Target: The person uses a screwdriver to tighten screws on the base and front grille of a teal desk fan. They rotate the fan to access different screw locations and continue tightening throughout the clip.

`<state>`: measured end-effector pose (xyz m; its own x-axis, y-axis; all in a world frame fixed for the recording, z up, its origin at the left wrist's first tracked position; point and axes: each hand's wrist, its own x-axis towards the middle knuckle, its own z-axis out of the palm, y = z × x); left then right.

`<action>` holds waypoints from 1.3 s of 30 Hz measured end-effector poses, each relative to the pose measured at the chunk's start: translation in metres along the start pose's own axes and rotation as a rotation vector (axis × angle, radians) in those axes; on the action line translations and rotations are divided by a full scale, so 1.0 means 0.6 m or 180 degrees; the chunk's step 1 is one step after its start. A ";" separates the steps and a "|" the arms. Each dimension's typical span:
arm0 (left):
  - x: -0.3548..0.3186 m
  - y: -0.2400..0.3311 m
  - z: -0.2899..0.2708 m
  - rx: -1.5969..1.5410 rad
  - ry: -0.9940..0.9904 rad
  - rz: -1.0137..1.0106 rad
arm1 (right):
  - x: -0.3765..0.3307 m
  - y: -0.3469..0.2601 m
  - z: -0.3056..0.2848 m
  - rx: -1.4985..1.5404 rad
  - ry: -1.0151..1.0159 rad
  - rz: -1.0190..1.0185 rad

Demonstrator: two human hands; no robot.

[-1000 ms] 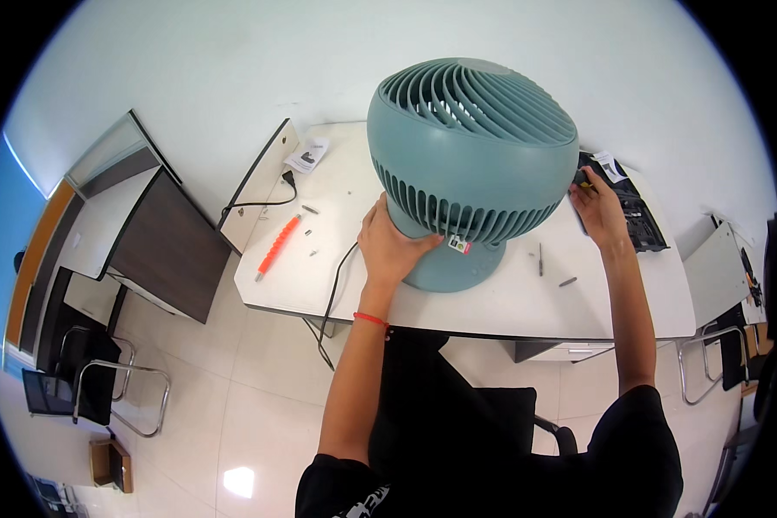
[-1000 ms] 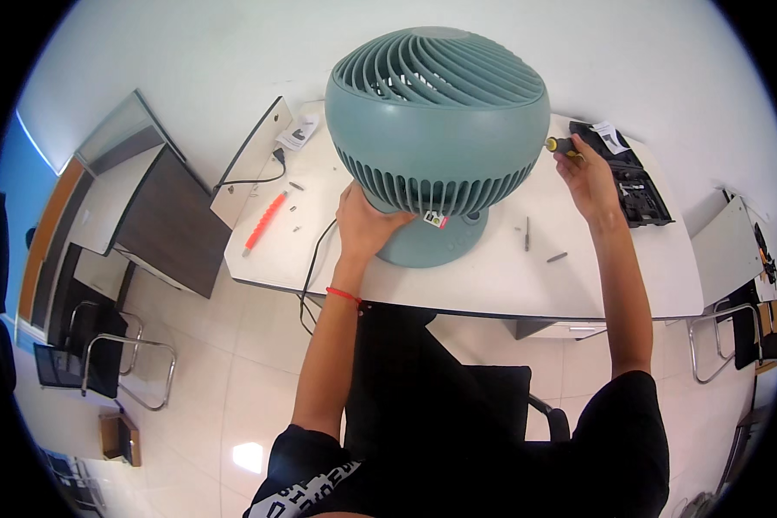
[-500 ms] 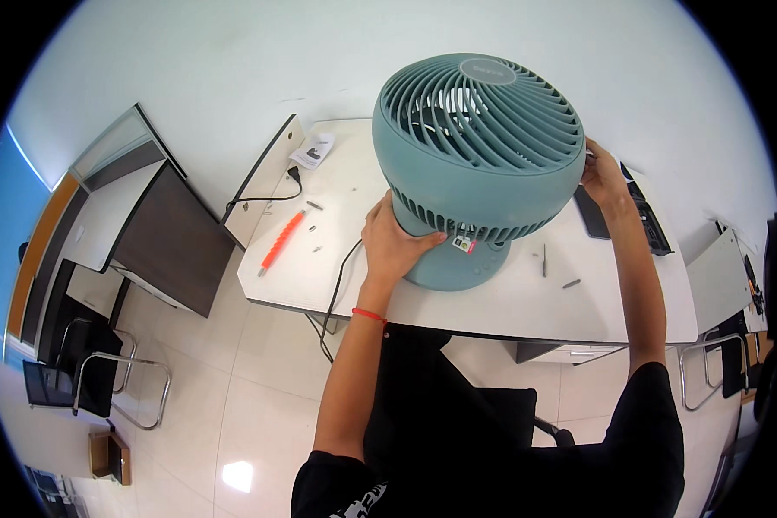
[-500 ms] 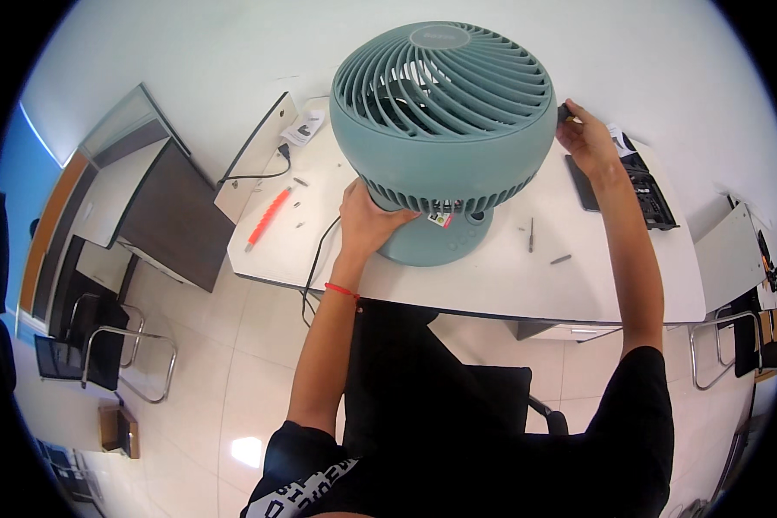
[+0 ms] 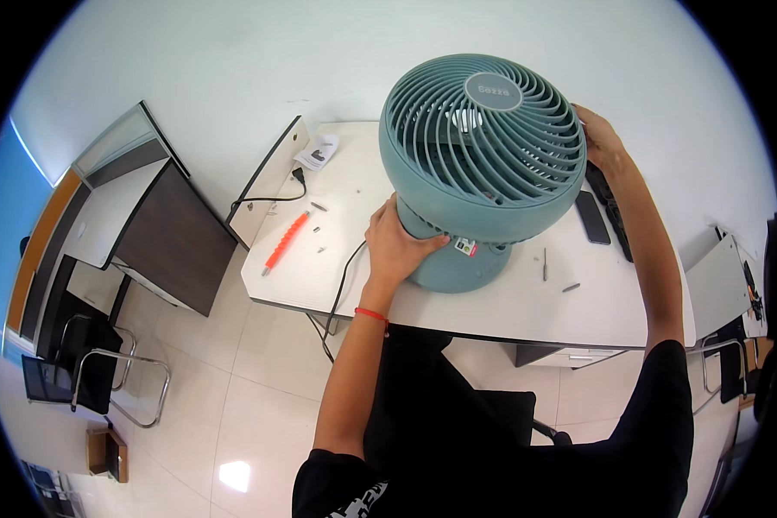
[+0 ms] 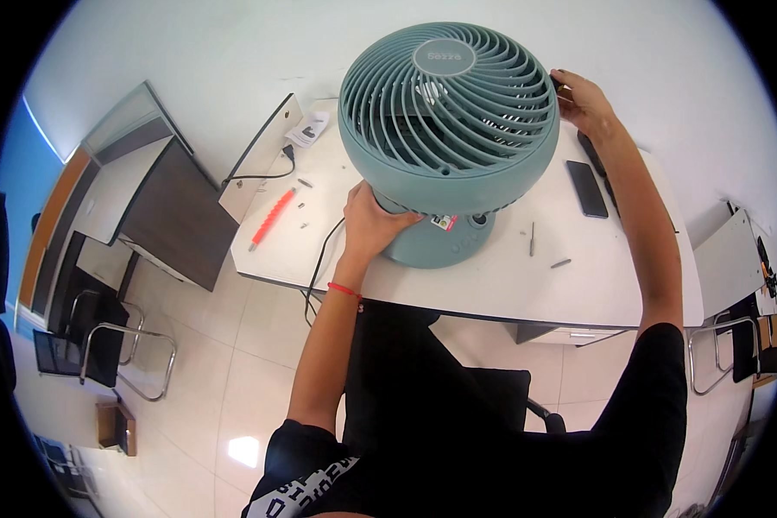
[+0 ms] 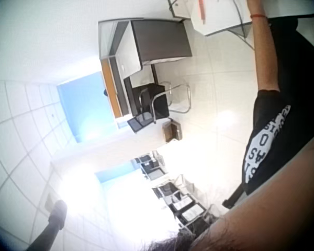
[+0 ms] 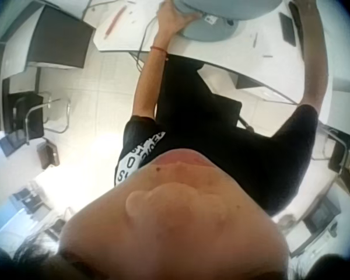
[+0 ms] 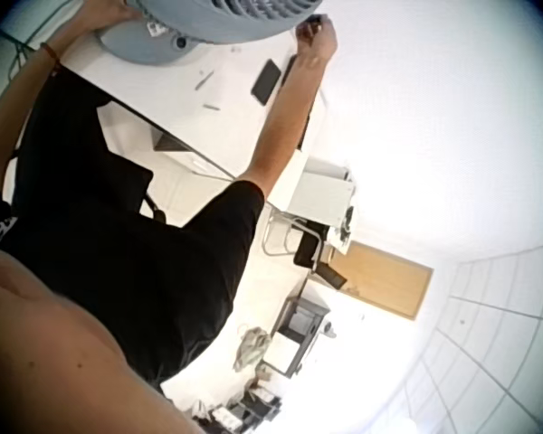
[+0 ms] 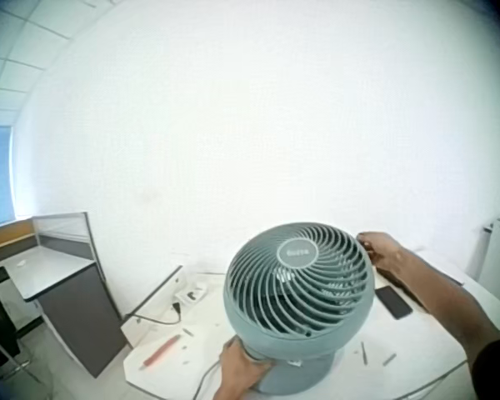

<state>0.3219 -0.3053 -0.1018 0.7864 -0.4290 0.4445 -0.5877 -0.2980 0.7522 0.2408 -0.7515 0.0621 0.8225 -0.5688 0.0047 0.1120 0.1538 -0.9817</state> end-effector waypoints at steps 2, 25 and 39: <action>0.000 0.001 0.000 0.0013 0.0003 0.0023 | 0.020 -0.008 0.002 0.0025 0.0044 0.0036; 0.001 -0.009 0.007 0.0106 -0.0059 -0.0099 | 0.014 -0.155 0.145 -0.1285 0.0160 -0.0747; -0.002 0.000 0.002 -0.0001 -0.0095 -0.0110 | -0.008 -0.202 0.216 -0.1362 0.0266 -0.1510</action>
<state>0.3203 -0.3058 -0.1028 0.8002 -0.4436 0.4035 -0.5602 -0.3128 0.7671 0.2957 -0.6629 0.2057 0.6899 -0.5595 0.4593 0.2065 -0.4560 -0.8657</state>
